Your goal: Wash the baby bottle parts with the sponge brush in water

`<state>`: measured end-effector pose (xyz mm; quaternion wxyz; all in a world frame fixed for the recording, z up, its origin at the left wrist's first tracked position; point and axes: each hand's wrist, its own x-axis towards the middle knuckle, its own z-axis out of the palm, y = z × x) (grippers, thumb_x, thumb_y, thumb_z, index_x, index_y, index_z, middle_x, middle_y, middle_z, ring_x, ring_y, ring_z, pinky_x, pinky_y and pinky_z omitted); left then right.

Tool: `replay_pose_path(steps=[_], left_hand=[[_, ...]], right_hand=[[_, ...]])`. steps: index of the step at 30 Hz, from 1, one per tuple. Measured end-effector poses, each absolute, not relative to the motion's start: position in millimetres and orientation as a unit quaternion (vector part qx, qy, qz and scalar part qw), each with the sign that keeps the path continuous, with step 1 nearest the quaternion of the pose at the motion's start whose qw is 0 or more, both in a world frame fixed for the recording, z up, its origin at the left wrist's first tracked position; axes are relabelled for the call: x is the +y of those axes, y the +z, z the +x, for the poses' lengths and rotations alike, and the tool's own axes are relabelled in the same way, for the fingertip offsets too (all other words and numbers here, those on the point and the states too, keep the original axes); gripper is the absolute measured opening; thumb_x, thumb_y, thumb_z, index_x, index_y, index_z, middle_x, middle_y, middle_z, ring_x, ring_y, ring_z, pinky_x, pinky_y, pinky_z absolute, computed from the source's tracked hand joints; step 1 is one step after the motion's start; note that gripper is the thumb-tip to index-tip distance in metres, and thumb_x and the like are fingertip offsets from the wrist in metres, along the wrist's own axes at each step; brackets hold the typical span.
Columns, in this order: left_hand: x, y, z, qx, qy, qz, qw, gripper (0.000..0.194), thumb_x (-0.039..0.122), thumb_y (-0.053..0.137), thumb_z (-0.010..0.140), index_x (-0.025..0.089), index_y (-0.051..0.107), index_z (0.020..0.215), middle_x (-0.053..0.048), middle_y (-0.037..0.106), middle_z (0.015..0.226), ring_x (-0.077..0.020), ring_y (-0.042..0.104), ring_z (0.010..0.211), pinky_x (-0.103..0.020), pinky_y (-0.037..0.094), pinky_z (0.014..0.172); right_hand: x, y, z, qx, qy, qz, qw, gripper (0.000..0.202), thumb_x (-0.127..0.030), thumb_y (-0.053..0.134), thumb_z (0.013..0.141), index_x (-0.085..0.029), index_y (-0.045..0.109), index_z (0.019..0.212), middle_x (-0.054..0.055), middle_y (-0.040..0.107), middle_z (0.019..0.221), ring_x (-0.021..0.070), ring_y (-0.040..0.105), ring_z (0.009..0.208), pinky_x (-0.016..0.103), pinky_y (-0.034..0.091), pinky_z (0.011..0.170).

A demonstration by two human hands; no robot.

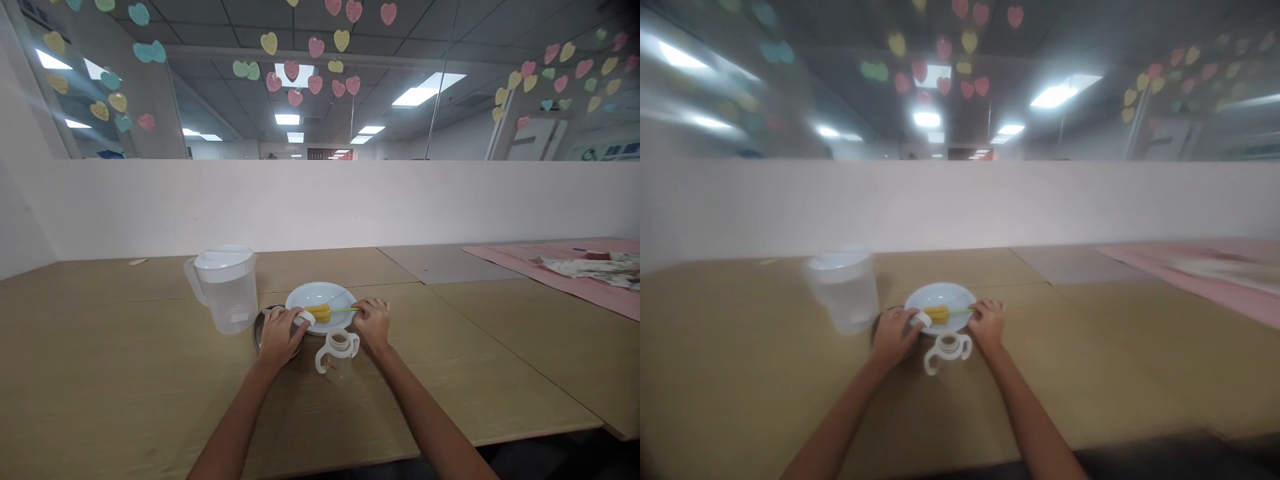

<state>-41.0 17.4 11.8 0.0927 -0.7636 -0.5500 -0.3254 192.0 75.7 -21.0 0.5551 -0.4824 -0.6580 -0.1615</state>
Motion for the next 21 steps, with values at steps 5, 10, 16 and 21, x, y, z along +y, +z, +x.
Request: replay_pose_path(steps=[5,10,16,21], left_hand=[[19.2,11.3,-37.7,-0.563,-0.353,-0.746,0.047,0.028,0.046,0.047,0.084,0.021,0.060,0.088,-0.002,0.065,0.093,-0.0195,0.052,0.097,-0.033,0.037,0.087],[19.6,9.2,-36.5,-0.570,-0.375,-0.730,0.042,0.026,0.044,0.047,0.083,0.021,0.057,0.085,-0.003,0.064,0.091,-0.0197,0.053,0.094,-0.034,0.038,0.087],[21.8,5.2,-40.0,-0.586,-0.394,-0.707,0.030,0.020,0.036,0.044,0.083,0.020,0.054,0.089,-0.004,0.062,0.089,-0.0193,0.056,0.087,-0.031,0.042,0.080],[20.8,6.9,-39.7,-0.573,-0.388,-0.721,0.047,0.025,0.034,0.036,0.089,0.020,0.056,0.092,-0.004,0.064,0.092,-0.0182,0.056,0.089,-0.031,0.041,0.082]], right_hand=[[73.7,-20.1,191.4,-0.672,-0.109,-0.461,0.569,0.028,-0.004,0.044,0.061,-0.019,0.068,0.066,0.002,0.063,0.068,0.0161,0.050,0.072,0.028,0.036,0.071],[71.3,-17.6,191.4,-0.636,-0.044,-0.464,0.616,0.027,-0.007,0.042,0.061,-0.019,0.066,0.064,0.002,0.063,0.067,0.0167,0.053,0.070,0.027,0.040,0.065],[69.8,-16.4,191.2,-0.634,-0.029,-0.476,0.609,0.024,-0.009,0.042,0.061,-0.019,0.064,0.061,0.003,0.062,0.065,0.0173,0.053,0.071,0.027,0.039,0.065],[70.4,-17.4,190.4,-0.636,-0.031,-0.490,0.596,0.024,-0.010,0.042,0.062,-0.019,0.065,0.062,0.003,0.063,0.066,0.0175,0.053,0.071,0.026,0.039,0.066]])
